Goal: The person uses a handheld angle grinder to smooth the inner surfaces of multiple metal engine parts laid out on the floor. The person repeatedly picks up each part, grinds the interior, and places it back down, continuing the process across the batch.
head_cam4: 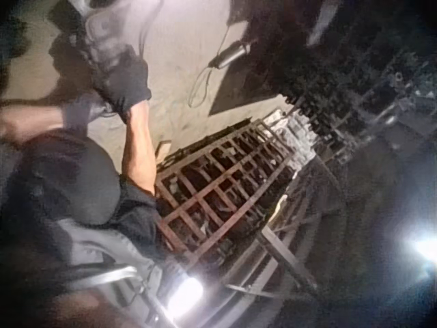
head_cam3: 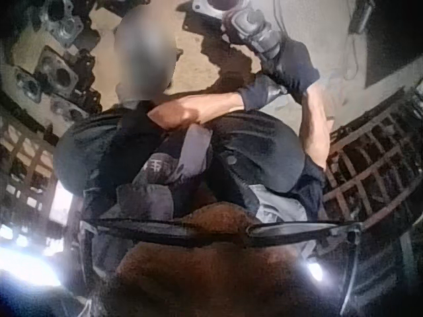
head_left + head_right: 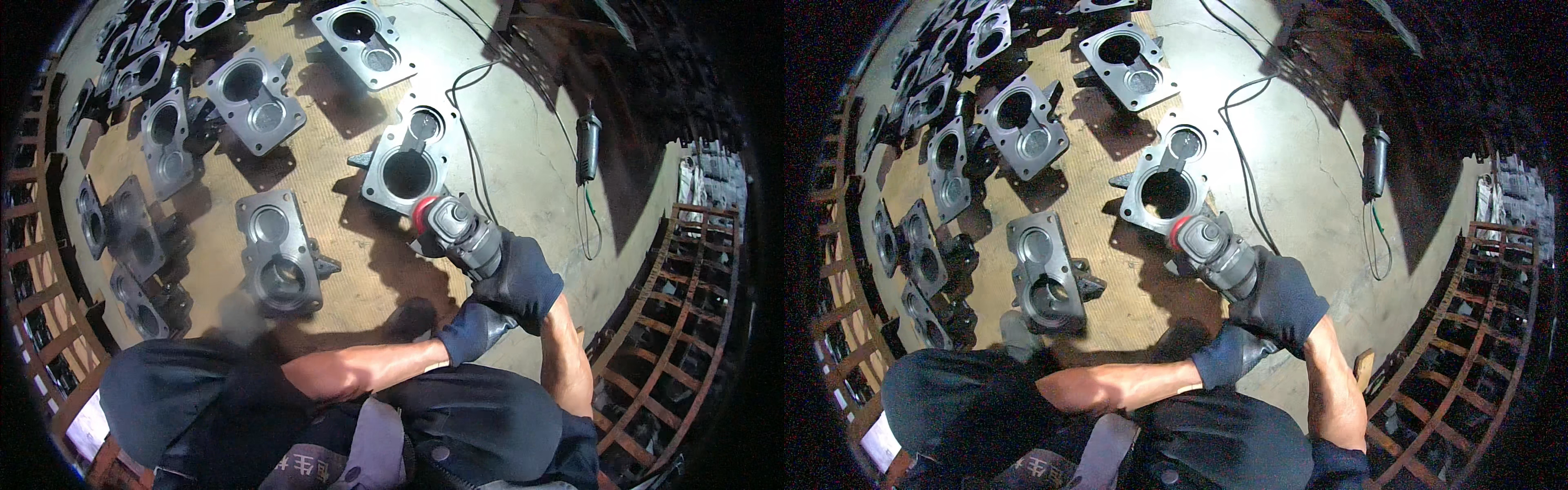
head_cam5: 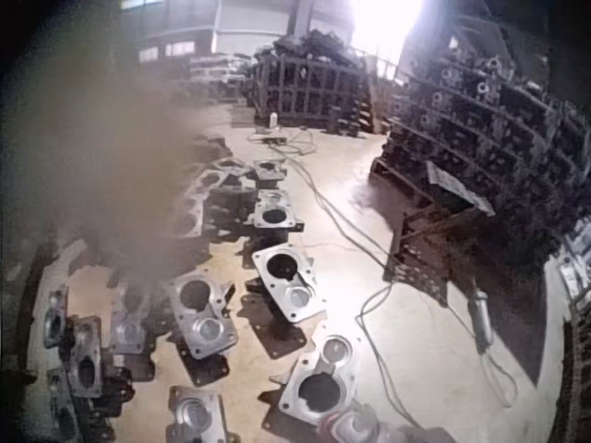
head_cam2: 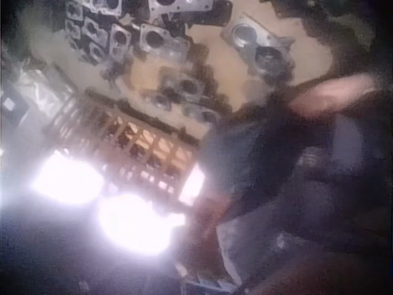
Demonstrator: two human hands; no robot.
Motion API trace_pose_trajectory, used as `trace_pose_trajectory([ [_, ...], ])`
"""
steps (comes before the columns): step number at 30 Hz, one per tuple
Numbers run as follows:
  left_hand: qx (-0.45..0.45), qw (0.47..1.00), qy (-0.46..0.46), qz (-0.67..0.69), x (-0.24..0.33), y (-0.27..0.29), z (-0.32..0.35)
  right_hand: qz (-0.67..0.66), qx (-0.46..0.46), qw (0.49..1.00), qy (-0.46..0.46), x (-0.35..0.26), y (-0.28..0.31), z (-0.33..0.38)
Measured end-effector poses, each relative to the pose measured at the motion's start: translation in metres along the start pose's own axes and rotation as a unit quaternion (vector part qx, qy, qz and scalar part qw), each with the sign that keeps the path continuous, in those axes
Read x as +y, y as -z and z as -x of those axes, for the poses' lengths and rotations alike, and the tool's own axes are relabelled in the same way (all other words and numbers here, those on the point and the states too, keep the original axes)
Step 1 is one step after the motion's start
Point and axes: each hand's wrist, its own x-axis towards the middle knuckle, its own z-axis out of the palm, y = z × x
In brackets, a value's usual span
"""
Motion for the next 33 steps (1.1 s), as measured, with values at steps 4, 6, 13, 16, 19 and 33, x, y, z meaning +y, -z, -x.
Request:
trace_pose_trajectory([
  [4, -0.023, 0.994, 0.046, -0.096, 0.008, 0.018, 0.005, 0.038, -0.011, 0.999, 0.01, -0.018, 0.0, -0.011],
  [6, -0.064, 0.957, 0.047, -0.28, 0.048, 0.029, 0.005, 0.056, -0.016, 0.998, 0.02, -0.023, -0.003, -0.022],
  [13, 0.023, 0.999, 0.012, -0.026, 0.014, 0.007, -0.001, 0.061, -0.01, 0.998, -0.005, -0.021, 0.001, -0.012],
  [16, -0.003, 0.991, -0.016, -0.131, 0.004, -0.012, -0.01, 0.059, 0.022, 0.998, -0.031, -0.005, 0.009, 0.005],
  [19, -0.007, 0.99, -0.033, -0.139, 0.004, -0.015, -0.016, 0.062, 0.018, 0.996, -0.059, 0.0, 0.017, 0.008],
  [33, 0.196, 0.925, -0.192, -0.263, 0.055, 0.052, -0.062, -0.036, 0.016, 0.982, 0.182, -0.082, 0.03, -0.091],
])
